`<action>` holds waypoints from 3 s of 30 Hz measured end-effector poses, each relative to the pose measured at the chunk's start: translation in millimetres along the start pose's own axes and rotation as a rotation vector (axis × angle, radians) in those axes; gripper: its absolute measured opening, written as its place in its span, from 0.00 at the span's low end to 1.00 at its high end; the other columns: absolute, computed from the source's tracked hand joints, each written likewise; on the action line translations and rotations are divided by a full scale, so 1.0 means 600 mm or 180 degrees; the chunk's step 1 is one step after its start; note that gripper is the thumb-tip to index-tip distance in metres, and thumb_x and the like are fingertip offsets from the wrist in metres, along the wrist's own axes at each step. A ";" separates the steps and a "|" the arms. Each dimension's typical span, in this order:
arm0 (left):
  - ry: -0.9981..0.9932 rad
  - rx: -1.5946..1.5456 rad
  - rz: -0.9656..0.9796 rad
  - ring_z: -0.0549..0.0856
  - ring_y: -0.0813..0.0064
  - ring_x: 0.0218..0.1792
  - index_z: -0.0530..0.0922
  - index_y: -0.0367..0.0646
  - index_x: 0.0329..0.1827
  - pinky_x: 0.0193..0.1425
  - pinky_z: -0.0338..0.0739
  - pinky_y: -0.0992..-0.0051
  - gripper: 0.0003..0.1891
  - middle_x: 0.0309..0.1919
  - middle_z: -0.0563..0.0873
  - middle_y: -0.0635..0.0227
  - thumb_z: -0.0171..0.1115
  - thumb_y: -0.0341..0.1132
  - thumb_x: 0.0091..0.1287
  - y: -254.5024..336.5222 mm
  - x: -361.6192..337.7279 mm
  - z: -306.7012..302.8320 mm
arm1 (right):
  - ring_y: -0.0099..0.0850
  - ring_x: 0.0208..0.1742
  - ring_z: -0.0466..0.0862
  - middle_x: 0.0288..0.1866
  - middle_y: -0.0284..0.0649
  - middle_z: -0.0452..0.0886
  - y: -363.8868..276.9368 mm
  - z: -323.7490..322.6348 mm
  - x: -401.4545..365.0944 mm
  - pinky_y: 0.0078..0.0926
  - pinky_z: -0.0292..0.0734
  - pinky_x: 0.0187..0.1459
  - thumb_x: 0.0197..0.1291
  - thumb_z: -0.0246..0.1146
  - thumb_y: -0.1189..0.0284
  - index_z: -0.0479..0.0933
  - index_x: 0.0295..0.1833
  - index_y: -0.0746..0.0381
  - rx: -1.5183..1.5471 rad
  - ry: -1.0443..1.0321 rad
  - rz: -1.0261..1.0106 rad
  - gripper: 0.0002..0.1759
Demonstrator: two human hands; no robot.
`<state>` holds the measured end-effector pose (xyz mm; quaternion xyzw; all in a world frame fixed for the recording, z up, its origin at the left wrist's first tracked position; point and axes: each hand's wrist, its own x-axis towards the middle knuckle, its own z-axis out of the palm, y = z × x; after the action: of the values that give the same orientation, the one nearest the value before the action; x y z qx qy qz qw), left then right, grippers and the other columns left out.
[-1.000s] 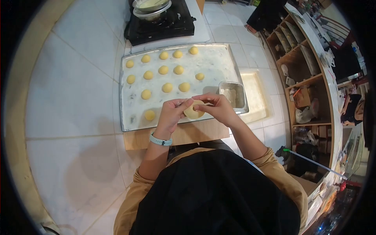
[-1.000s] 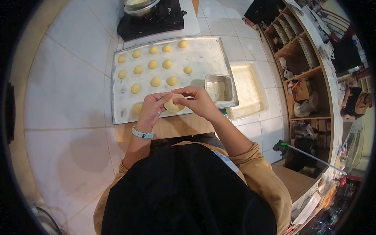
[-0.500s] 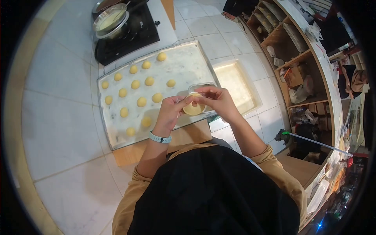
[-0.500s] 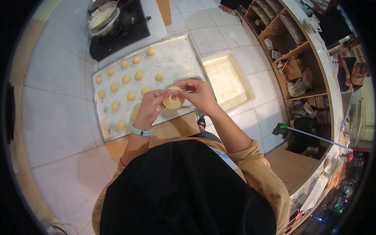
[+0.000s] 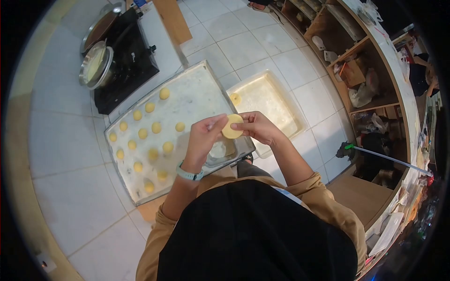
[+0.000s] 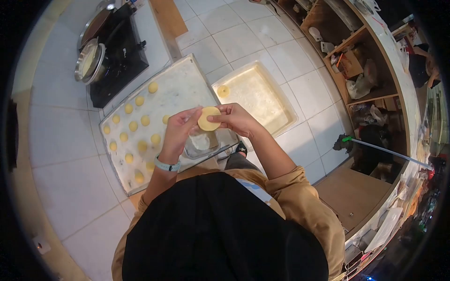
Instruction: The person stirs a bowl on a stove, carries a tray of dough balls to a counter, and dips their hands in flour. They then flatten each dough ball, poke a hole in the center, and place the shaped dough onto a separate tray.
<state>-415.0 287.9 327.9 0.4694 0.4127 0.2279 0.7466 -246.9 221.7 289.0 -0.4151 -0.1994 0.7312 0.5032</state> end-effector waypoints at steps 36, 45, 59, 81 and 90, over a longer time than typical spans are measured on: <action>0.2188 -0.0706 0.0095 0.83 0.67 0.42 0.74 0.32 0.46 0.51 0.77 0.72 0.12 0.40 0.82 0.58 0.54 0.32 0.65 -0.039 -0.099 -0.138 | 0.26 0.37 0.82 0.34 0.43 0.82 0.005 -0.245 0.142 0.21 0.77 0.40 0.54 0.61 0.75 0.75 0.47 0.71 -0.2350 0.1577 -0.0638 0.15; 0.1604 -0.0996 0.0466 0.82 0.68 0.41 0.75 0.33 0.44 0.51 0.77 0.71 0.12 0.38 0.82 0.59 0.55 0.33 0.65 -0.030 -0.113 -0.140 | 0.44 0.34 0.82 0.31 0.47 0.81 0.063 0.102 0.042 0.35 0.78 0.34 0.47 0.57 0.78 0.79 0.32 0.66 -0.5242 -0.1302 -0.0690 0.07; 0.1602 -0.1916 0.0910 0.81 0.63 0.44 0.73 0.32 0.47 0.53 0.75 0.66 0.14 0.39 0.81 0.56 0.54 0.34 0.64 -0.117 -0.239 -0.275 | 0.40 0.40 0.82 0.34 0.44 0.81 0.100 0.107 0.059 0.34 0.78 0.40 0.47 0.59 0.75 0.79 0.29 0.61 -0.6665 -0.0588 -0.0149 0.04; 0.2229 -0.4012 0.1558 0.60 0.63 0.66 0.56 0.28 0.64 0.70 0.53 0.65 0.31 0.64 0.62 0.52 0.42 0.48 0.68 -0.188 -0.414 -0.437 | 0.34 0.73 0.47 0.72 0.43 0.47 0.337 0.541 0.466 0.43 0.34 0.70 0.65 0.31 0.48 0.44 0.70 0.64 -0.6834 -0.2006 -0.2668 0.37; 0.2598 -0.4207 0.1475 0.66 0.63 0.63 0.59 0.31 0.63 0.68 0.59 0.66 0.27 0.61 0.68 0.54 0.43 0.44 0.69 -0.246 -0.442 -0.440 | 0.33 0.74 0.44 0.73 0.42 0.45 0.364 0.520 0.504 0.44 0.31 0.70 0.63 0.29 0.44 0.44 0.70 0.64 -0.6918 -0.1891 -0.2188 0.40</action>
<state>-788.7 163.0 246.0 -0.1152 0.3249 0.7268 0.5940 -668.7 443.0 190.8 -0.3637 -0.9287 0.0711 -0.0105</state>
